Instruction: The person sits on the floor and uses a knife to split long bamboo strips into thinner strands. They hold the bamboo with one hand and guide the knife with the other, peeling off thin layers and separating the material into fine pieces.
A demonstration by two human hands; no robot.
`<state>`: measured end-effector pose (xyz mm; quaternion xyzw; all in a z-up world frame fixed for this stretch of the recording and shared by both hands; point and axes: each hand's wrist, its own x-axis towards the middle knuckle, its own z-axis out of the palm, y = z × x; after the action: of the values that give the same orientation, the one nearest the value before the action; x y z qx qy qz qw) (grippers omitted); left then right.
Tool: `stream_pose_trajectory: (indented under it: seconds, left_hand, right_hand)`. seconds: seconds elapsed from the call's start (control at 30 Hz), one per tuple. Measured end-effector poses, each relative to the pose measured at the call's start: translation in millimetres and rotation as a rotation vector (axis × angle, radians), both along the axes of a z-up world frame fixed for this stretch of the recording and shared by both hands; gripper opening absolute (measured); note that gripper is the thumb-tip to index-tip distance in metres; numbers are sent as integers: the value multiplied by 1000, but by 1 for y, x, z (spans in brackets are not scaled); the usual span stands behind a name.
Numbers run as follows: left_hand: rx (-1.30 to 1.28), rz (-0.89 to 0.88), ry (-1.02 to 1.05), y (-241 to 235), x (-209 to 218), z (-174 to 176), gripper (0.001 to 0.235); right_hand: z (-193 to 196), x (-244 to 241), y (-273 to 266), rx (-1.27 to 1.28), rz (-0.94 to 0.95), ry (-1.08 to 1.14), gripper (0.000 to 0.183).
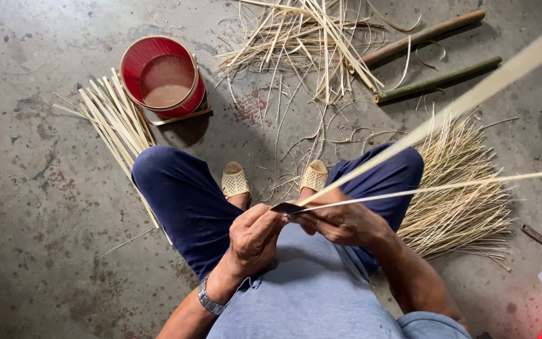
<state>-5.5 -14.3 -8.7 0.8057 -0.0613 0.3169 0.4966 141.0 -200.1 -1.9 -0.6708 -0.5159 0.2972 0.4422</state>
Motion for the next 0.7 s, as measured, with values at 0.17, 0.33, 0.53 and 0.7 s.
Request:
stream_pose_trajectory:
  seconds: [0.17,0.33,0.53,0.7]
  left_hand:
    - [-208,-284,244,24,5,5,25]
    - [-397,-608,379,62,50,30,51]
    - [-349,-947,537,43,110,48,45]
    - [-503,-1089,601,38,122,43,35]
  right_hand:
    - [1,6,-2,-30,31,203,27]
    - [12,14,1,-305,88,94,16]
    - [19,6,8,-145,106,-298,23]
    - [12,6,-1,-108,185,-307,16]
